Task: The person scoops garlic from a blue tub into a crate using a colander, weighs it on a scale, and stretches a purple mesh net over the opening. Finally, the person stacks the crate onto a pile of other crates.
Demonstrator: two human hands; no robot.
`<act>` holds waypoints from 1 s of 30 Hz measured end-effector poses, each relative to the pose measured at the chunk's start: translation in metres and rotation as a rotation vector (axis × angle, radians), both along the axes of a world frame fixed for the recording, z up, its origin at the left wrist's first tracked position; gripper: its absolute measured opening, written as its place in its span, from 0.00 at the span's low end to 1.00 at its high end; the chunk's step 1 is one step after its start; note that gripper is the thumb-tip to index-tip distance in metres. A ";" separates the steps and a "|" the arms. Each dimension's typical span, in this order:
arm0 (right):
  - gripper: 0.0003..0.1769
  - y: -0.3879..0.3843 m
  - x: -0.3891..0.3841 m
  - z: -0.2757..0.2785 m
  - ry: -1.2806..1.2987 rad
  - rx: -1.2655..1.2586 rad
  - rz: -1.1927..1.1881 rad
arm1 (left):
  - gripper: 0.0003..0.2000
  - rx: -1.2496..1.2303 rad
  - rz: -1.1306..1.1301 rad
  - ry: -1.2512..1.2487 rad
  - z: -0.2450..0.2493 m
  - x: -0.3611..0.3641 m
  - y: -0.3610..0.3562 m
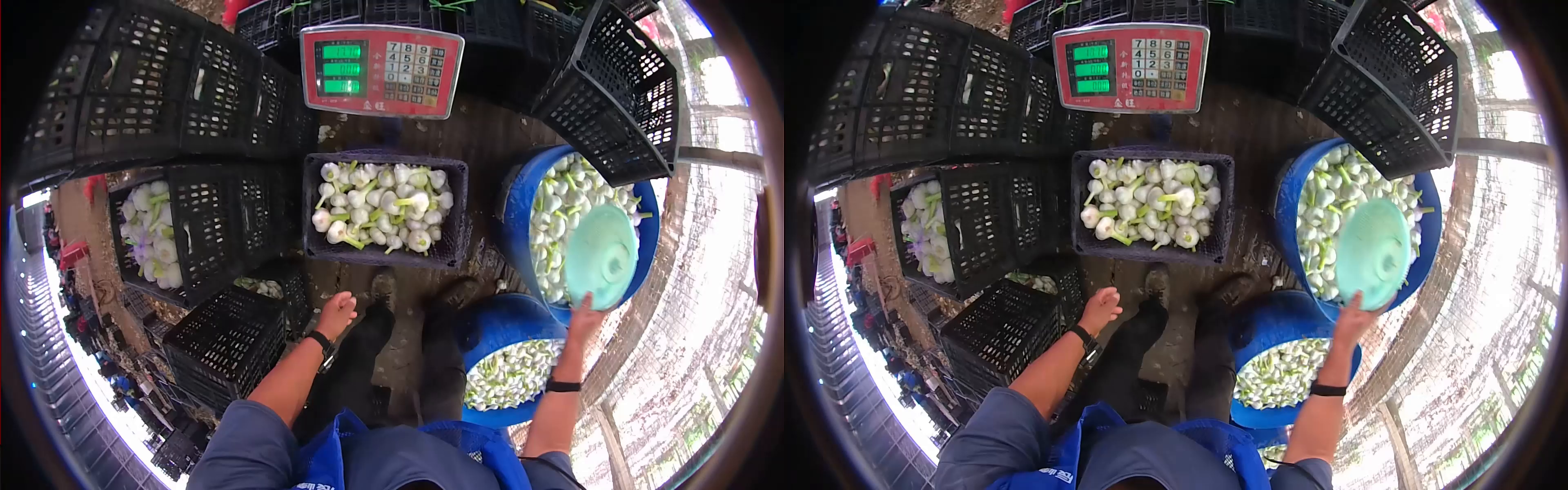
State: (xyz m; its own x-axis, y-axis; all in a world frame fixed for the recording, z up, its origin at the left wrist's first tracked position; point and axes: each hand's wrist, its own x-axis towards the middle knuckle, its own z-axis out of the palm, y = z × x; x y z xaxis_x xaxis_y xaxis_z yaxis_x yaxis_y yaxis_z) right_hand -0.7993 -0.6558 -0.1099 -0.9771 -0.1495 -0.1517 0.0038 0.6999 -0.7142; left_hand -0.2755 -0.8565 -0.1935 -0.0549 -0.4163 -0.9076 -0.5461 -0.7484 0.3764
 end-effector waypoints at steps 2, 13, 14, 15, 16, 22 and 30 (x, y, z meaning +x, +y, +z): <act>0.46 0.062 -0.070 -0.045 0.185 0.341 0.133 | 0.23 0.045 -0.023 -0.054 0.005 0.000 0.003; 0.28 0.021 -0.144 -0.189 -0.252 0.568 0.292 | 0.15 0.040 -0.023 -0.051 -0.023 -0.012 0.020; 0.34 0.040 -0.159 -0.266 -0.197 0.813 0.325 | 0.16 0.037 -0.011 -0.088 -0.030 -0.012 0.024; 0.41 0.033 -0.152 -0.284 -0.192 0.743 0.232 | 0.16 0.065 -0.018 -0.107 -0.035 -0.009 0.027; 0.43 0.022 -0.151 -0.295 -0.303 0.621 0.179 | 0.17 0.084 -0.022 -0.139 -0.038 -0.011 0.031; 0.23 0.039 -0.189 -0.246 -0.801 0.096 0.120 | 0.18 0.151 -0.133 -0.174 -0.014 -0.030 0.029; 0.18 0.030 -0.178 -0.281 -0.875 0.077 -0.043 | 0.21 0.073 -0.112 -0.145 -0.020 -0.040 0.025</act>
